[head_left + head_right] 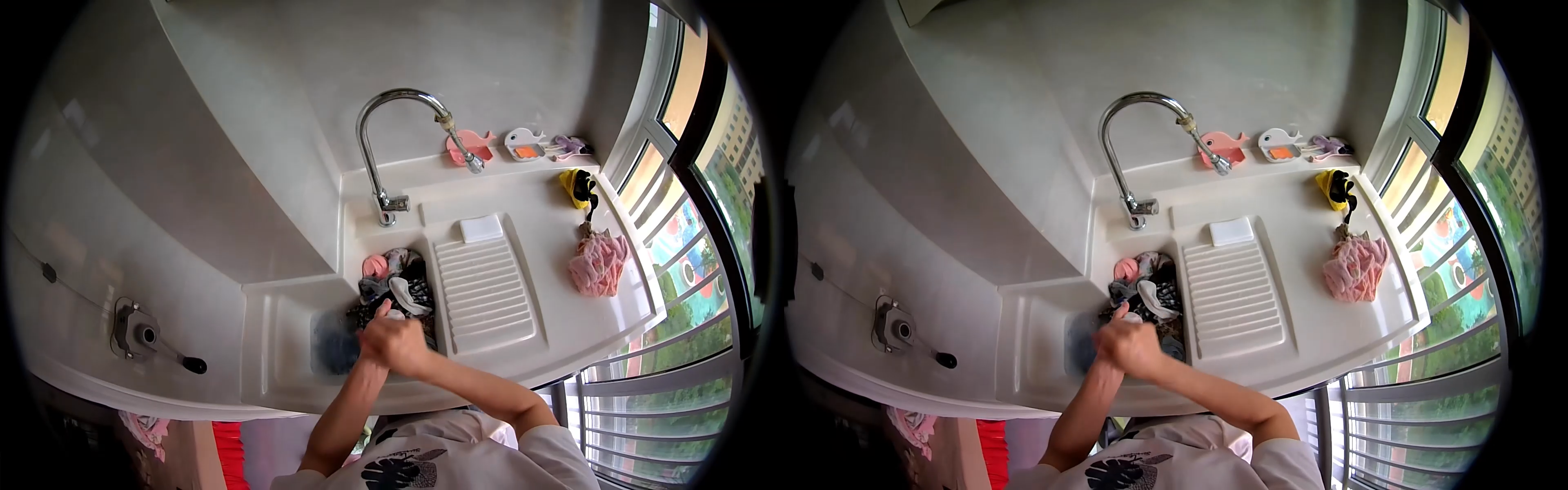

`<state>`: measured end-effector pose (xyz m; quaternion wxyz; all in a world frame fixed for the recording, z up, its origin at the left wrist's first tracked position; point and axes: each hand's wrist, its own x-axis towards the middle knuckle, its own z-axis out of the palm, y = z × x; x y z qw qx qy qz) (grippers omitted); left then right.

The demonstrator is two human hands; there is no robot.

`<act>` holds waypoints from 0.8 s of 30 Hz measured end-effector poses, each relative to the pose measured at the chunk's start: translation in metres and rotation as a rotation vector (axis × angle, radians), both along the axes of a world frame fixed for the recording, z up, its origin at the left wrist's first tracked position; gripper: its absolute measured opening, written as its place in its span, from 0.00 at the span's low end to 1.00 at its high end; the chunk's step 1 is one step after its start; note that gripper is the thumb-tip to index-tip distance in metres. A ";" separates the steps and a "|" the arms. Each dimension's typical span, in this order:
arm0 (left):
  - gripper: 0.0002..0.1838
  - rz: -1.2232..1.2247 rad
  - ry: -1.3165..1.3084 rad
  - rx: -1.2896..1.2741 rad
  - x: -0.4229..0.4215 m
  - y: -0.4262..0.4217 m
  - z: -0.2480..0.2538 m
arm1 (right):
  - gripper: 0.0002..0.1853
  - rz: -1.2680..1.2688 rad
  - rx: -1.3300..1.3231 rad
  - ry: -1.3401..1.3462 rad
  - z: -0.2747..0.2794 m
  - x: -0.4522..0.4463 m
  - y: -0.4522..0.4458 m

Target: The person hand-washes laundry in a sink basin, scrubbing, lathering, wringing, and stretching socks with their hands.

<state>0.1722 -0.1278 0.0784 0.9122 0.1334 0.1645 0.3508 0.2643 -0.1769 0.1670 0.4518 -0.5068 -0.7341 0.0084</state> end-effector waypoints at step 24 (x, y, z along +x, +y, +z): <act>0.17 0.022 0.117 -0.036 0.032 -0.016 0.018 | 0.07 0.098 0.086 0.070 -0.022 0.040 -0.002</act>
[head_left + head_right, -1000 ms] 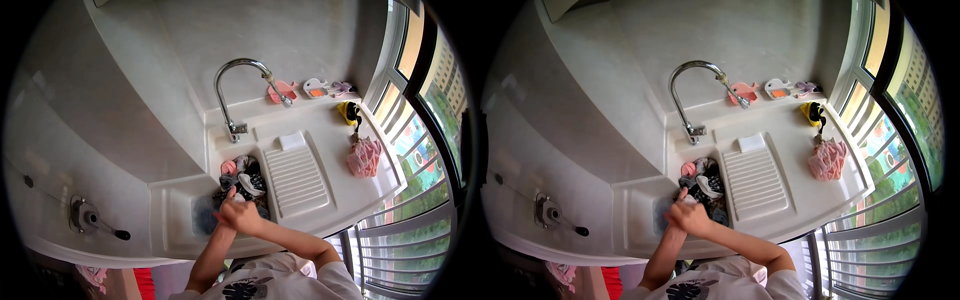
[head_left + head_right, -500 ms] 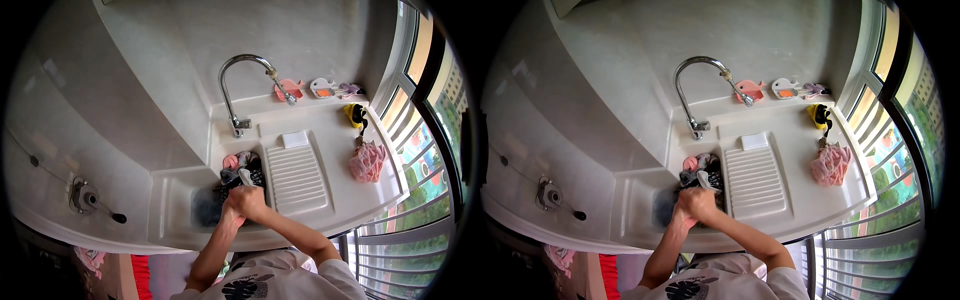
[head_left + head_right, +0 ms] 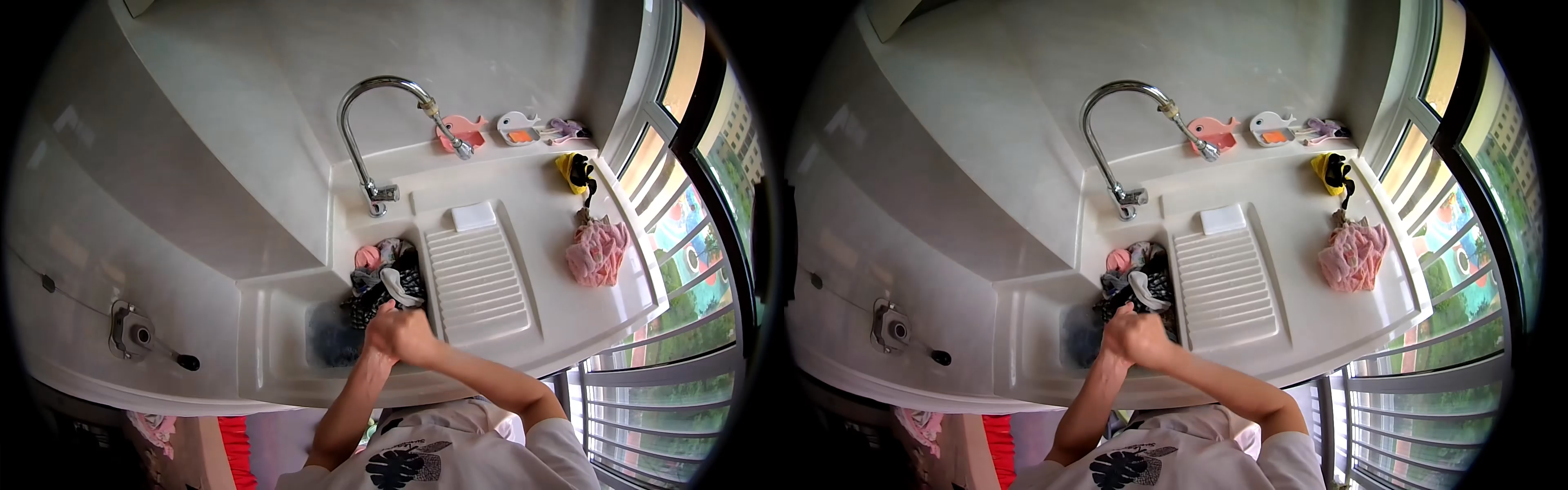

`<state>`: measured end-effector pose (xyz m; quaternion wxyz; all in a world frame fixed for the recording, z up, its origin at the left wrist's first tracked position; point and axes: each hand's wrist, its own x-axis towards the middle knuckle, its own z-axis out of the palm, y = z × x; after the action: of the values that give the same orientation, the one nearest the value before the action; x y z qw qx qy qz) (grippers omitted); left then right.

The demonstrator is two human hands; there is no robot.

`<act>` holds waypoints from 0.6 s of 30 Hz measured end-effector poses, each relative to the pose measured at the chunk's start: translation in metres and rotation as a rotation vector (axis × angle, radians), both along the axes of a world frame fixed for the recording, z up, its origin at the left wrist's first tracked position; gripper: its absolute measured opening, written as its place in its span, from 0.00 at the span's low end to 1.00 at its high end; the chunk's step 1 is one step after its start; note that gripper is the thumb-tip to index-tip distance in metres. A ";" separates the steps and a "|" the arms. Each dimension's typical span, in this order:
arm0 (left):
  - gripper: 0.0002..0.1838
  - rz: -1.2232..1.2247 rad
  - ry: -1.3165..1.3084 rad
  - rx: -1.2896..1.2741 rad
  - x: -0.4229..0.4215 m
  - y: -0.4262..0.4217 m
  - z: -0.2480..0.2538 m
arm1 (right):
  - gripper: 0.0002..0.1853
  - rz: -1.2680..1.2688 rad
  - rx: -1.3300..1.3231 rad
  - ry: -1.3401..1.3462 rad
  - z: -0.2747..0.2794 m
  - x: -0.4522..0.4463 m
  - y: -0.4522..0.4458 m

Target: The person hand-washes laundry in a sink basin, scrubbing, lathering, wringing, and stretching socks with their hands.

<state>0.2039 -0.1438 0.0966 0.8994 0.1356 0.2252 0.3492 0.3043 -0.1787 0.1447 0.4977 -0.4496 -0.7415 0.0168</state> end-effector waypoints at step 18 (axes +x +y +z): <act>0.17 -0.248 -0.642 0.306 -0.004 0.024 -0.064 | 0.08 0.052 0.026 -0.146 0.000 -0.017 -0.010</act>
<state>0.2001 -0.1196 0.0323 0.9289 0.1783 -0.1412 0.2922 0.2873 -0.1886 0.1445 0.4473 -0.4240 -0.7874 -0.0127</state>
